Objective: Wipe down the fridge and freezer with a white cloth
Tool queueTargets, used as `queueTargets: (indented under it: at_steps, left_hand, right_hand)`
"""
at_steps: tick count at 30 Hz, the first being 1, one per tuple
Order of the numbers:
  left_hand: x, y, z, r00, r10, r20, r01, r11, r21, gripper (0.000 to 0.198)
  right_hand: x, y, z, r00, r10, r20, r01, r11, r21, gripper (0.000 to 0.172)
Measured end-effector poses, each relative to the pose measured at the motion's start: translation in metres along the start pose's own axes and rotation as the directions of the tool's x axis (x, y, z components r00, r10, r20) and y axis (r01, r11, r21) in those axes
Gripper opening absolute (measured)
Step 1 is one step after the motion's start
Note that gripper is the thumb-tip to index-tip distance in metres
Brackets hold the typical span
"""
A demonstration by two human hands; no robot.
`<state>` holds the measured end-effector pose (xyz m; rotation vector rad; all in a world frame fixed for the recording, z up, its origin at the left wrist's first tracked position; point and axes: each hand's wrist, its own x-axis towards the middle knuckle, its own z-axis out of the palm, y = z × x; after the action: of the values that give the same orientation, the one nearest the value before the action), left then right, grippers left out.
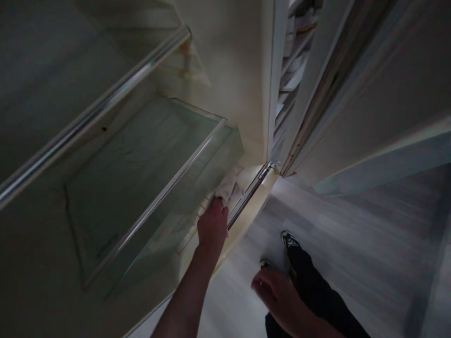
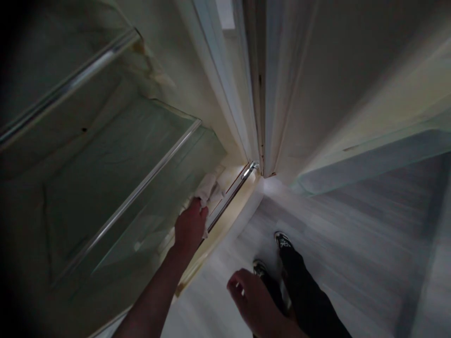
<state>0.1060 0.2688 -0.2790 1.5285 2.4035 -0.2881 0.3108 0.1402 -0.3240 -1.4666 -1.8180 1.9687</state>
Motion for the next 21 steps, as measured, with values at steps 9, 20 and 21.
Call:
queueTargets:
  at_steps: [9,20,21]
  left_hand:
    - [-0.065,-0.070,0.014,0.993,-0.111,-0.026,0.102,0.966,-0.237,0.035]
    - [-0.233,-0.131,0.057,0.700,-0.704,-0.119,0.345,0.480,-0.807,0.034]
    - [-0.244,-0.142,0.058,0.611,-0.787,-0.086,0.386,0.391,-0.836,0.038]
  right_hand:
    - [0.062,-0.100,-0.007,0.661,-0.698,-0.276,0.609,0.714,-0.347,0.033]
    - [0.135,-0.100,0.057,0.642,-0.766,0.038,0.540,0.415,-0.732,0.042]
    - [0.132,-0.098,0.069,0.621,-0.783,0.037,0.549,0.400,-0.734,0.039]
